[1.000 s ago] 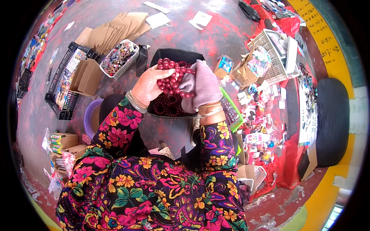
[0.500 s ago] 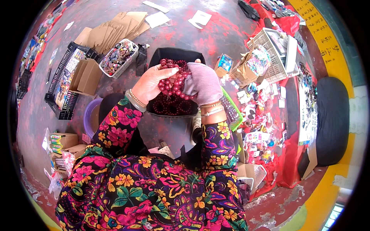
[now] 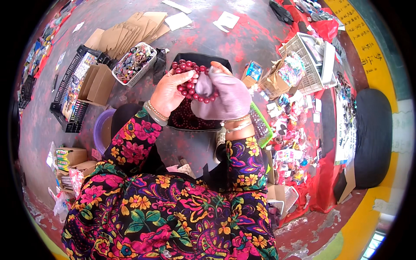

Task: The person sits on the floor and repeatedly wipes red beaded necklaces with a grey cloth. They pick up necklaces from a black tray, wipe them thoroughly, and place them into a green basket.

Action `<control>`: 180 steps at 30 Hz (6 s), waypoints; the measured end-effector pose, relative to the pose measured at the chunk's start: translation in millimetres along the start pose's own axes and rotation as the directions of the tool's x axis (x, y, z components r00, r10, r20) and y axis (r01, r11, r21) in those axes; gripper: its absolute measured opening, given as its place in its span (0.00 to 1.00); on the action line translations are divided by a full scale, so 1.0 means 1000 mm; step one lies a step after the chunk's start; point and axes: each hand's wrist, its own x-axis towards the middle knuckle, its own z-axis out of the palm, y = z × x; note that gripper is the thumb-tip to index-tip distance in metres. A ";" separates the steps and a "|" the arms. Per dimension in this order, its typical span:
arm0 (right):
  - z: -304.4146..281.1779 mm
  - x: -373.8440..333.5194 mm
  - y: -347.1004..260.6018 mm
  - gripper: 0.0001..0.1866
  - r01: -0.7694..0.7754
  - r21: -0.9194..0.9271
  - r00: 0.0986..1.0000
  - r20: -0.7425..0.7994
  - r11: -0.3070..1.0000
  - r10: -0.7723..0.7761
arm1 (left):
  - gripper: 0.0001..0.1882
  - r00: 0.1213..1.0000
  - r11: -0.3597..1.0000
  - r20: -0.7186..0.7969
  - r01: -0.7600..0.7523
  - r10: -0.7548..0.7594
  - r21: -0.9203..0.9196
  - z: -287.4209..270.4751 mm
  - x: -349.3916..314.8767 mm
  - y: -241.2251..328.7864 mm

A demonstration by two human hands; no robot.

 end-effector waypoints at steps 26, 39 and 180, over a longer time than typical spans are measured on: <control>-0.005 0.004 -0.018 0.15 0.233 -0.647 0.972 0.163 0.726 -0.167 | 0.11 0.986 0.985 0.077 0.140 -0.147 0.097 0.008 -0.005 -0.007; -0.005 0.000 -0.001 0.07 -0.262 0.101 0.961 -0.060 0.960 0.269 | 0.07 0.990 0.987 0.041 0.129 -0.133 0.097 0.001 0.001 -0.006; -0.012 -0.004 -0.024 0.20 0.197 -0.529 0.980 0.102 0.825 -0.168 | 0.09 0.981 0.980 -0.001 0.195 -0.196 0.042 -0.002 0.003 -0.005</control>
